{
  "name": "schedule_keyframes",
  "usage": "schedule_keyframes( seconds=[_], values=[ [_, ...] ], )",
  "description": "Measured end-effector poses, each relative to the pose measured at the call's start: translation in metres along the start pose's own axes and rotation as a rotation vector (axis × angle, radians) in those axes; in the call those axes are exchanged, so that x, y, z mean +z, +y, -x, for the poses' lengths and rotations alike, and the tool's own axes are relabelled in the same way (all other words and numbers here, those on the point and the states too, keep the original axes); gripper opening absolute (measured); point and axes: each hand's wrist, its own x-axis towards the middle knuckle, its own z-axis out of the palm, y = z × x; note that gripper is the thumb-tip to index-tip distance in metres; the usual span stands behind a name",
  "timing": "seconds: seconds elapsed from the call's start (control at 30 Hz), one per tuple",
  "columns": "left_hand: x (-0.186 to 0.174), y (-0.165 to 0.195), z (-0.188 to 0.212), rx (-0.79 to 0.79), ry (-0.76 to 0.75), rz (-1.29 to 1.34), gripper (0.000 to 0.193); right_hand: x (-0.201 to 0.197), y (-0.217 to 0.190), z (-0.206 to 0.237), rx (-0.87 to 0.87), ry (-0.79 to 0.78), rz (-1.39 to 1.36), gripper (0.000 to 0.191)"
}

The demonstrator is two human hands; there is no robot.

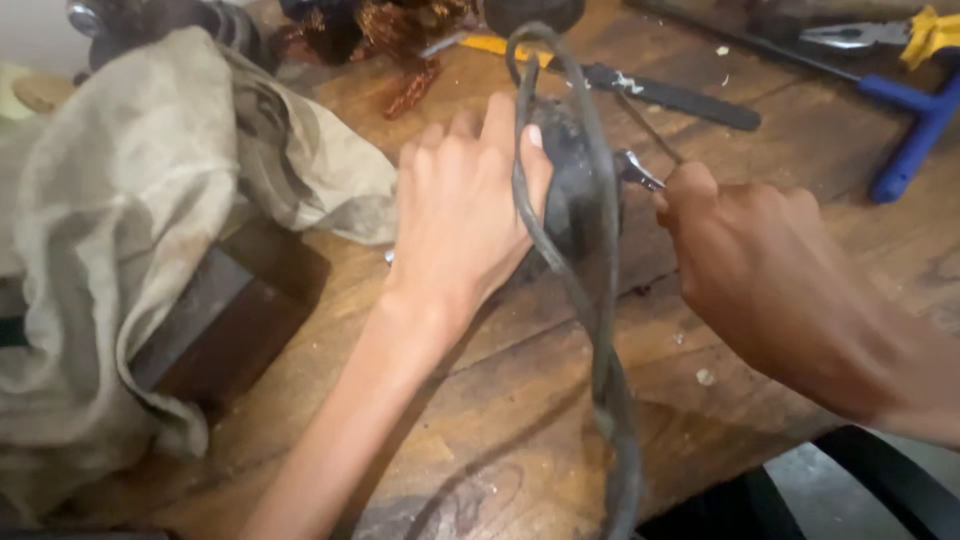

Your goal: The person uses a wrench and pliers to loosen and remove fasteners from the end cap of a small electric motor. They rotate the motor on the workbench, pry at the housing, and attempt to separate the end cap from the main body.

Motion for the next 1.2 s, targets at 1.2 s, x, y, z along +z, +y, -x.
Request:
schedule_keyframes(
  seconds=[1.2],
  values=[
    [0.016,-0.076,-0.053,-0.288,-0.376,0.229,0.051,0.013,0.039,-0.137,-0.502,0.344,-0.427,0.047]
  ],
)
